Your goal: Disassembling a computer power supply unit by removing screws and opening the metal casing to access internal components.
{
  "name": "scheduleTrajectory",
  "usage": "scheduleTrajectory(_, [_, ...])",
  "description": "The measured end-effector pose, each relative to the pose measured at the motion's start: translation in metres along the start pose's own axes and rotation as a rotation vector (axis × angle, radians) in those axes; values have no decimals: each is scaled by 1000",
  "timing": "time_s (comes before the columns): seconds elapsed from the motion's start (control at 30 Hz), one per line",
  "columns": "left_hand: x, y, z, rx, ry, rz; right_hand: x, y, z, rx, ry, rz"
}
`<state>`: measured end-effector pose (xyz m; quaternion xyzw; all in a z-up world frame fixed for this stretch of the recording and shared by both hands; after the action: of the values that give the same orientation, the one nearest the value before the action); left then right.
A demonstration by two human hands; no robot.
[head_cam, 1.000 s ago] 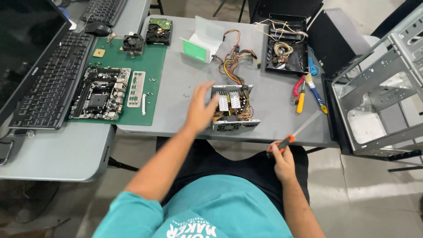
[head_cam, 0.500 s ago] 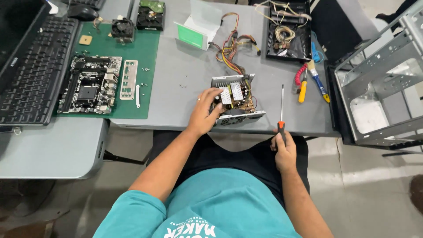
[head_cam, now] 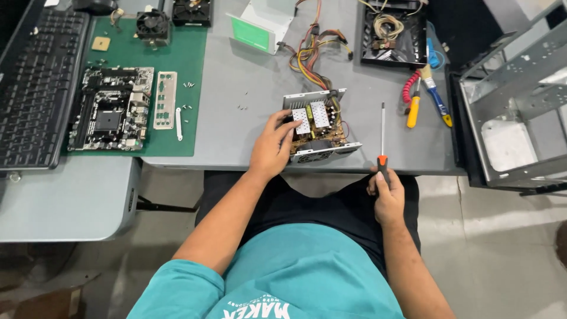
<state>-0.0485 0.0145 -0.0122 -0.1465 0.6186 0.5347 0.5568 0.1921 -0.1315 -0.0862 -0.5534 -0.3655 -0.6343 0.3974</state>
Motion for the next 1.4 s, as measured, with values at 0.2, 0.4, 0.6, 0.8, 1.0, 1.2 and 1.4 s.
scheduleTrajectory(0.2, [-3,1,0,2,-6,-9,-7,1,0,12,2,34])
scheduleTrajectory(0.4, [-2,0,0,11,-38,7,-6,1,1,10,6,54])
scheduleTrajectory(0.6, [-4,0,-1,8,-62,17,-6,1,1,20,15,38])
scheduleTrajectory(0.8, [1,-3,-2,-2,-45,29,-7,2,2,15,-7,59])
scheduleTrajectory(1.0, [0,-4,-2,-23,-88,26,-12,4,2,3,-18,72])
scheduleTrajectory(1.2, [-11,15,-5,-164,-122,-59,13,2,-10,33,-12,-153])
scheduleTrajectory(1.4, [-80,-14,1,65,-432,369,36,10,-52,39,-14,-389])
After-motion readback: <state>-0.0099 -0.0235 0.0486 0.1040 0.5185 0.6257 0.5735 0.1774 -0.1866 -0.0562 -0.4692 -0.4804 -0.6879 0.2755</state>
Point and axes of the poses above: each hand's wrist, its own z-axis towards the middle knuckle, its own y-axis out of the back of the hand, x = y × z, the point moved 9 cm from there along z, towards the middle knuckle, and after that the axes turned 6 degrees about x, right-handed, at the moved point
